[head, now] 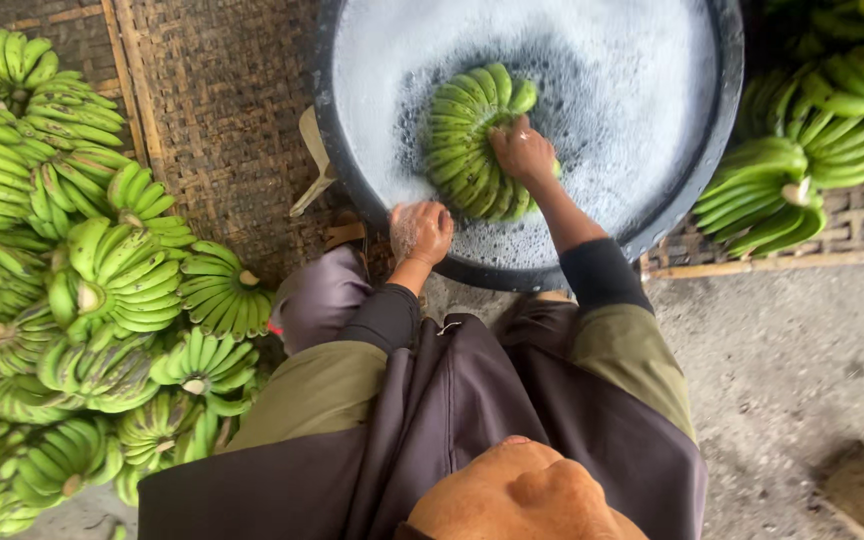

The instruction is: The person washes bunches of green bananas in a tub of soapy water by hand and places the washed fruit onto the ground next to the tub.

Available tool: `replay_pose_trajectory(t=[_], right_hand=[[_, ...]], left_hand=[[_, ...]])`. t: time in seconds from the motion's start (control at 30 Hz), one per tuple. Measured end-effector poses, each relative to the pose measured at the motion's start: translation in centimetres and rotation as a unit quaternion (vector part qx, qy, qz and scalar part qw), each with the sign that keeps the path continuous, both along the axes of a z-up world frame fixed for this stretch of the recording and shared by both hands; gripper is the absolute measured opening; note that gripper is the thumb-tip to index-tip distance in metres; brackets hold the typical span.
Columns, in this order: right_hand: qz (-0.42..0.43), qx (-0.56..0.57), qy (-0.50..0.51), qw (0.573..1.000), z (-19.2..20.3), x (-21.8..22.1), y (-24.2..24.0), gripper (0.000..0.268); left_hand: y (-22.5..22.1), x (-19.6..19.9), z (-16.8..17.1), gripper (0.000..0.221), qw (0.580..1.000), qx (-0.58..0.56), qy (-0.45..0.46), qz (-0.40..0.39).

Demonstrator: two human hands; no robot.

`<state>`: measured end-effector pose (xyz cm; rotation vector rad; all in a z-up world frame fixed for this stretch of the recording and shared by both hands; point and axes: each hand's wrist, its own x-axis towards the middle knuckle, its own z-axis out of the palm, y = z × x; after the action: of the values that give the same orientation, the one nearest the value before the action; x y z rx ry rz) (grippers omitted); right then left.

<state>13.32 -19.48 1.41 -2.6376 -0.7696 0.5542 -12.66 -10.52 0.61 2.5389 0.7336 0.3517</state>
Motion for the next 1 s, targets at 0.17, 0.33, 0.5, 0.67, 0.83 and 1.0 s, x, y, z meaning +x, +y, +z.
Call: replay_pose_trajectory(t=[0.17,0.33,0.5,0.67,0.83,1.0], right_hand=[[-0.033,0.023,0.035,0.999,8.1,0.4,-1.5,0.063],[-0.061,0.085,-0.023,0.994,14.3,0.9,-2.5,0.055],[-0.134,0.191,-0.057,0.971,17.0,0.7,-3.8,0.048],[-0.212,0.393,0.03,0.894,16.0,1.2,-6.2,0.037],[-0.243,0.48,0.054,0.841,14.3,3.2,-7.4,0.03],[-0.271,0.504,0.057,0.818,14.1,4.1,-7.7,0.027]], left_hand=[[-0.3,0.4,-0.2,0.036,1.0,0.026,-0.011,0.006],[-0.3,0.3,0.6,0.044,1.0,0.028,0.009,0.002],[-0.6,0.0,0.5,0.035,1.0,0.027,0.006,0.003],[-0.3,0.2,0.9,0.033,1.0,0.022,0.009,0.006],[-0.6,-0.1,2.1,0.031,0.999,0.032,0.013,0.013],[-0.4,0.3,2.8,0.028,0.999,0.017,0.039,0.011]])
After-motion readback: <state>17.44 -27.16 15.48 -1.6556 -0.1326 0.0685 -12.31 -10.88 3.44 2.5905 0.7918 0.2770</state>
